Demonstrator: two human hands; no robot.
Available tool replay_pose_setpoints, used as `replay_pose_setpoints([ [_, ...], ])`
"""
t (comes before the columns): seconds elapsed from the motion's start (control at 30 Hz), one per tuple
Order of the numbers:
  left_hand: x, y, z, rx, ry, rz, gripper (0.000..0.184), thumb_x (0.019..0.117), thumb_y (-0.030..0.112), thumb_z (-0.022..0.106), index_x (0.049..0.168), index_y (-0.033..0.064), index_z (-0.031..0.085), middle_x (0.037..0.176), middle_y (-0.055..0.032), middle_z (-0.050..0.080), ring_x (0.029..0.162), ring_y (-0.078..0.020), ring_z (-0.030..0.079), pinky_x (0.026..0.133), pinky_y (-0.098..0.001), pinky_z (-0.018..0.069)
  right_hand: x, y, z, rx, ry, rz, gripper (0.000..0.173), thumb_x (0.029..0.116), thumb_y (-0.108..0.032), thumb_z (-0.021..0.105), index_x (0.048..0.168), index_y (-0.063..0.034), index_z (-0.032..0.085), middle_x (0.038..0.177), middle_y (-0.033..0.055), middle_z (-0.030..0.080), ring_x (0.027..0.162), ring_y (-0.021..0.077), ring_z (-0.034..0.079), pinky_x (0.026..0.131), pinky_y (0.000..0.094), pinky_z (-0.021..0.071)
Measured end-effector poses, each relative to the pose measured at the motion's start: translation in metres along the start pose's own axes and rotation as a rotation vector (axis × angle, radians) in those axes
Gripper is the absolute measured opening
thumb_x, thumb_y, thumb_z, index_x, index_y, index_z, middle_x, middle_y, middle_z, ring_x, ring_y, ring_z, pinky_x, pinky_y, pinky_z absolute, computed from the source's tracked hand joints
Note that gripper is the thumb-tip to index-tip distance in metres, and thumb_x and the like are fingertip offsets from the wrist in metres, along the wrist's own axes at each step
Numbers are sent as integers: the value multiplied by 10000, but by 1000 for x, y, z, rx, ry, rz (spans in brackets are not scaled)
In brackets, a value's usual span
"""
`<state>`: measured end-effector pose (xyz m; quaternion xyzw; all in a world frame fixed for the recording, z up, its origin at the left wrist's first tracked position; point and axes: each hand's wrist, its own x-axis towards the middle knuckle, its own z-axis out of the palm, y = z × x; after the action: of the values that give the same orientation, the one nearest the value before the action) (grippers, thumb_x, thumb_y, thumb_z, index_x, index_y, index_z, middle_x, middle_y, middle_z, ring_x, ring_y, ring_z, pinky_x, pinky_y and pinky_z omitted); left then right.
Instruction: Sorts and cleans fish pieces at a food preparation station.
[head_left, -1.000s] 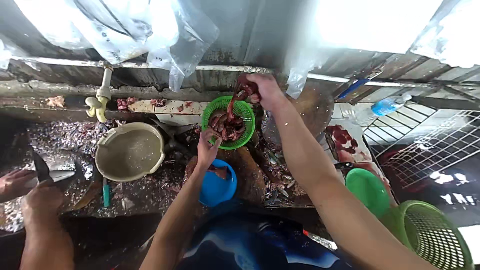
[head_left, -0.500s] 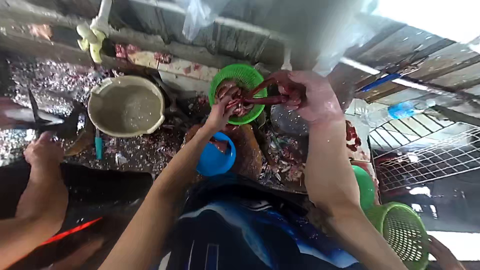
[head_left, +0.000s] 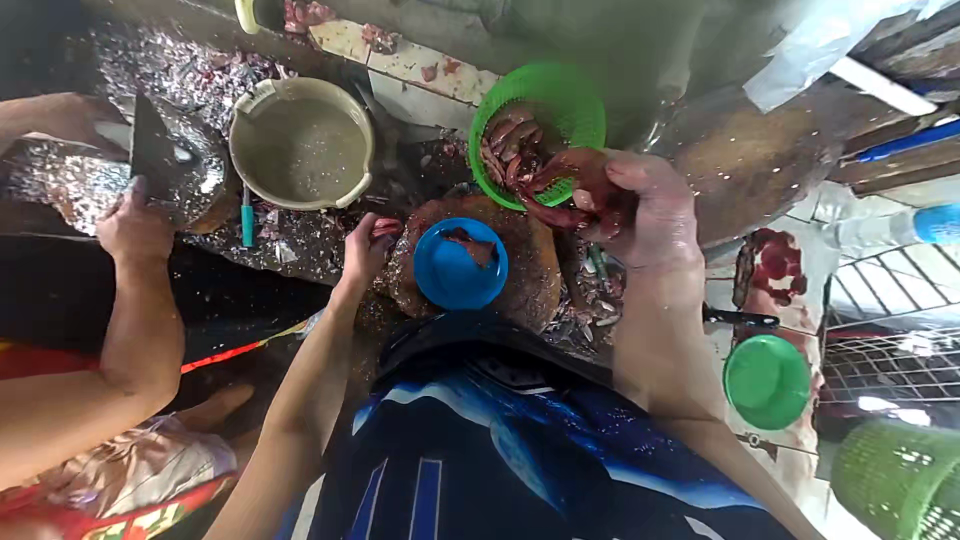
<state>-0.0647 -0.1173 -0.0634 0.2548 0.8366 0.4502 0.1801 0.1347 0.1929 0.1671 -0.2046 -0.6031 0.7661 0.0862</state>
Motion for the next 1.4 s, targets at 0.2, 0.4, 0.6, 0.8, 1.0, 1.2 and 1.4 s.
replay_pose_setpoints([
  [0.2,-26,-22,-18,-178,166,-169,299,1024,106,564,1307,15,595,1076,-157,710,795,-202,693,713,-431,603,32,51,10,-139,-122,47,257,974,-221,497,1061,-88,698,832,5,693,649,84,627,550,271,540],
  [0.4,-39,-23,-8,-310,264,-202,243,1030,111,544,1253,35,602,810,-52,655,587,-129,609,545,-334,560,71,180,-14,-856,-210,145,306,1030,-247,590,1253,-62,686,1074,126,725,832,214,704,737,438,606],
  [0.6,-53,-25,-7,-264,300,-213,267,1022,109,554,1269,37,624,898,-72,681,613,-117,617,562,-323,566,42,228,-27,-1273,2,81,370,996,-310,632,1341,-178,666,1300,86,689,1188,300,665,993,571,537],
  [0.8,-49,-23,8,-252,275,-264,262,1022,121,563,1261,35,626,841,-71,662,604,-117,602,569,-320,554,53,235,9,-1373,12,119,653,929,-583,648,1462,-213,568,1330,131,669,1121,360,687,885,605,565],
  [1.0,-40,-12,10,-208,248,-186,240,1020,134,553,1219,22,625,871,-95,677,649,-156,635,611,-370,578,68,249,34,-1488,-92,-5,468,967,-294,628,1381,-81,578,1257,226,659,1147,421,652,859,583,563],
  [1.2,-46,-26,6,-159,260,-208,256,1003,141,570,1223,29,638,1004,-125,713,804,-188,689,745,-430,596,37,255,44,-1485,-163,-214,419,1023,-262,632,1415,-122,583,1281,155,614,1109,321,670,855,482,607],
  [1.4,-52,-22,9,-205,286,-234,235,1002,145,572,1205,49,642,912,-94,679,653,-160,631,608,-386,570,23,270,27,-1306,-3,-401,448,1000,-230,684,1434,-156,603,1315,186,590,945,317,709,725,442,636],
])
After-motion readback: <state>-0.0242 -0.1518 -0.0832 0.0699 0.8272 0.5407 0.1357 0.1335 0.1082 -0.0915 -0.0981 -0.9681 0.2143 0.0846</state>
